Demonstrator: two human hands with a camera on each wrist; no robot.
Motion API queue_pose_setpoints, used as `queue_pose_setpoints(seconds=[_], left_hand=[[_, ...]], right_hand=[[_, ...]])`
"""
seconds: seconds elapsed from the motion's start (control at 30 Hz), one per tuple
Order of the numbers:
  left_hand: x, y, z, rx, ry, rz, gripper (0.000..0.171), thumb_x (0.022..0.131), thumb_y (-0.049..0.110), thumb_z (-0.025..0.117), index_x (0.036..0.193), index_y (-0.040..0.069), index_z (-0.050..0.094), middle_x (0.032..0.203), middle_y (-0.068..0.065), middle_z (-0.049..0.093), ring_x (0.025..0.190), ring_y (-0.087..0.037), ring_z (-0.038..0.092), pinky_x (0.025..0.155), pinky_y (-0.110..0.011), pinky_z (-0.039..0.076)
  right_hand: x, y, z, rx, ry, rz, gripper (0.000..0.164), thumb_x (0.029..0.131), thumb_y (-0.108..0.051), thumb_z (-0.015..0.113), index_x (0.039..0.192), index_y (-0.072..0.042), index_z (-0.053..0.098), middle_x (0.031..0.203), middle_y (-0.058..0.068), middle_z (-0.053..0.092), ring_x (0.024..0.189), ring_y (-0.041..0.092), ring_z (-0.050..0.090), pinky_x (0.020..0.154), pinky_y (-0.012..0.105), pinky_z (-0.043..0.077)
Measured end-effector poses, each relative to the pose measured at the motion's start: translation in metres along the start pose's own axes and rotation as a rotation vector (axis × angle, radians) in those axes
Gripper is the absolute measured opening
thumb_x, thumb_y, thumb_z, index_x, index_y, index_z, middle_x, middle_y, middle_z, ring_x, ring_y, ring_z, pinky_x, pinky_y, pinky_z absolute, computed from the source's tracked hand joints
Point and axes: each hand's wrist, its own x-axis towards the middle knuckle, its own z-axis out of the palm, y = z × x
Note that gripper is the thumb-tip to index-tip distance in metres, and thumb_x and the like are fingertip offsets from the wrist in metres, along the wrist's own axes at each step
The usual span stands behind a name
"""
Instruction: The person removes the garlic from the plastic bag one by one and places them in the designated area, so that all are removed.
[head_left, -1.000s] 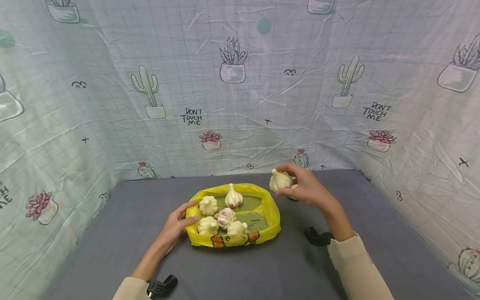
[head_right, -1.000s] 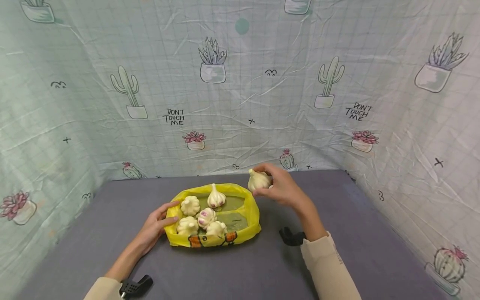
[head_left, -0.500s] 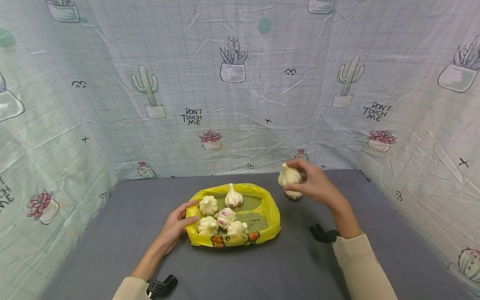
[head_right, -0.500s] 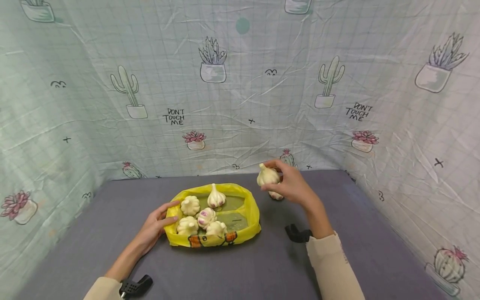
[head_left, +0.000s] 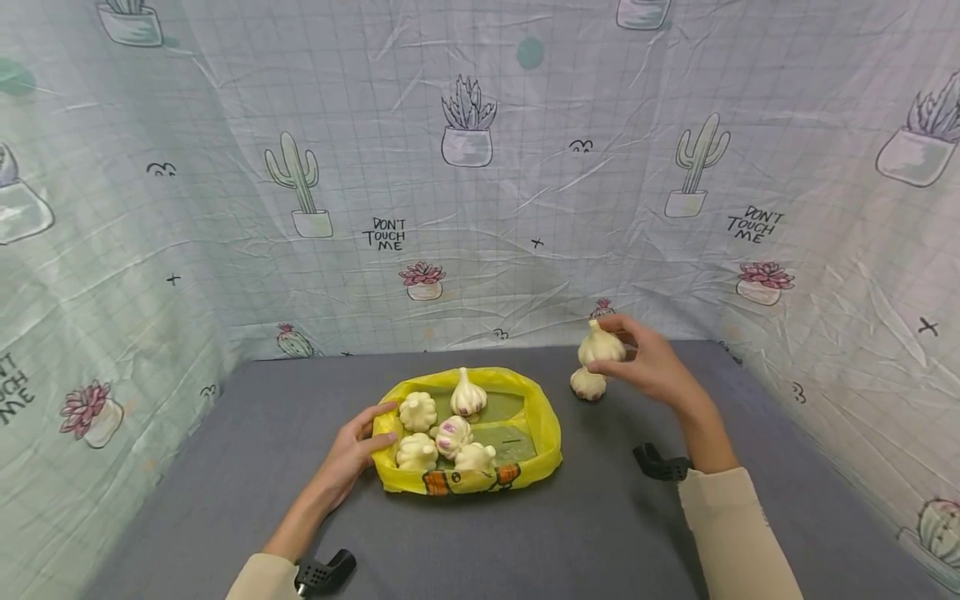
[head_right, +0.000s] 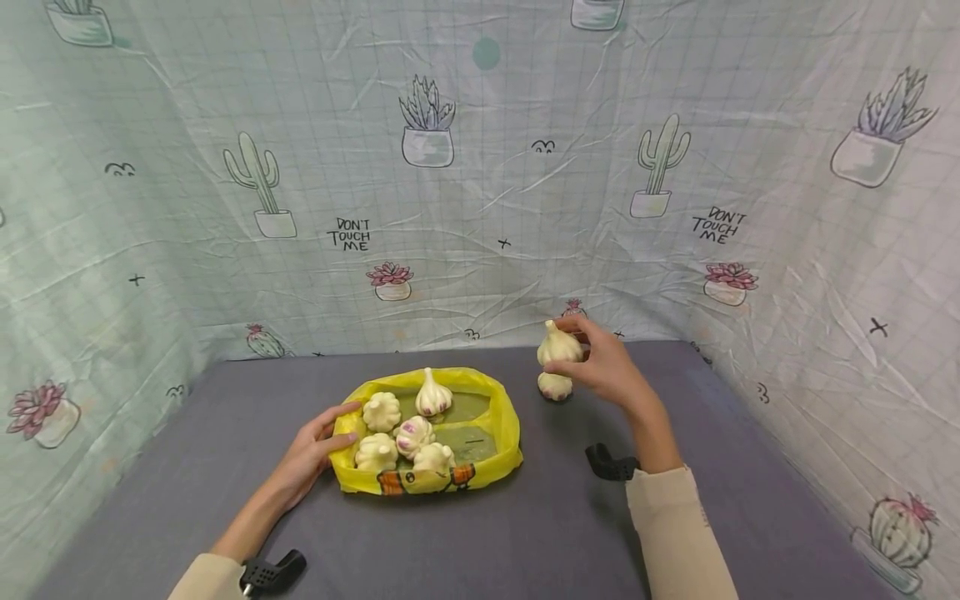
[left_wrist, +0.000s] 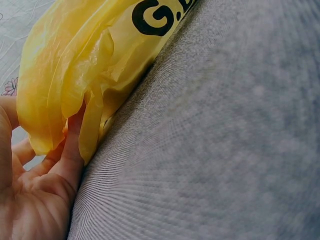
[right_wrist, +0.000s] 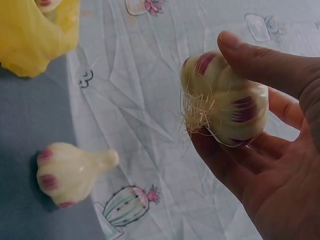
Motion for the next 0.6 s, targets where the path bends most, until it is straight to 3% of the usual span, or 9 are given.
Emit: queue_pose_setpoints(seconds=[0.2,0.6], left_hand=[[-0.001,0.0,0.0,-0.001,0.003,0.001,0.062,0.103,0.013,0.061,0.16,0.01,0.037,0.16,-0.026,0.039,0.118,-0.023,0.065,0.087,-0.034,0.06],[-0.001,0.001,0.0,0.0,0.004,0.004,0.062,0.103,0.013,0.062,0.159,0.01,0.037,0.16,-0.026,0.039,0.12,-0.025,0.064,0.088,-0.034,0.06]], right_hand=[[0.0,0.008,-0.006,-0.012,0.012,0.028,0.066,0.091,-0.031,0.081,0.145,-0.009,0.051,0.149,0.019,0.052,0.133,0.043,0.054,0.1,0.056,0.05],[0.0,0.026,-0.013,0.006,0.032,0.068,0.069,0.093,-0.033,0.079,0.149,-0.008,0.047,0.155,0.023,0.045,0.141,0.047,0.045,0.107,0.065,0.042]])
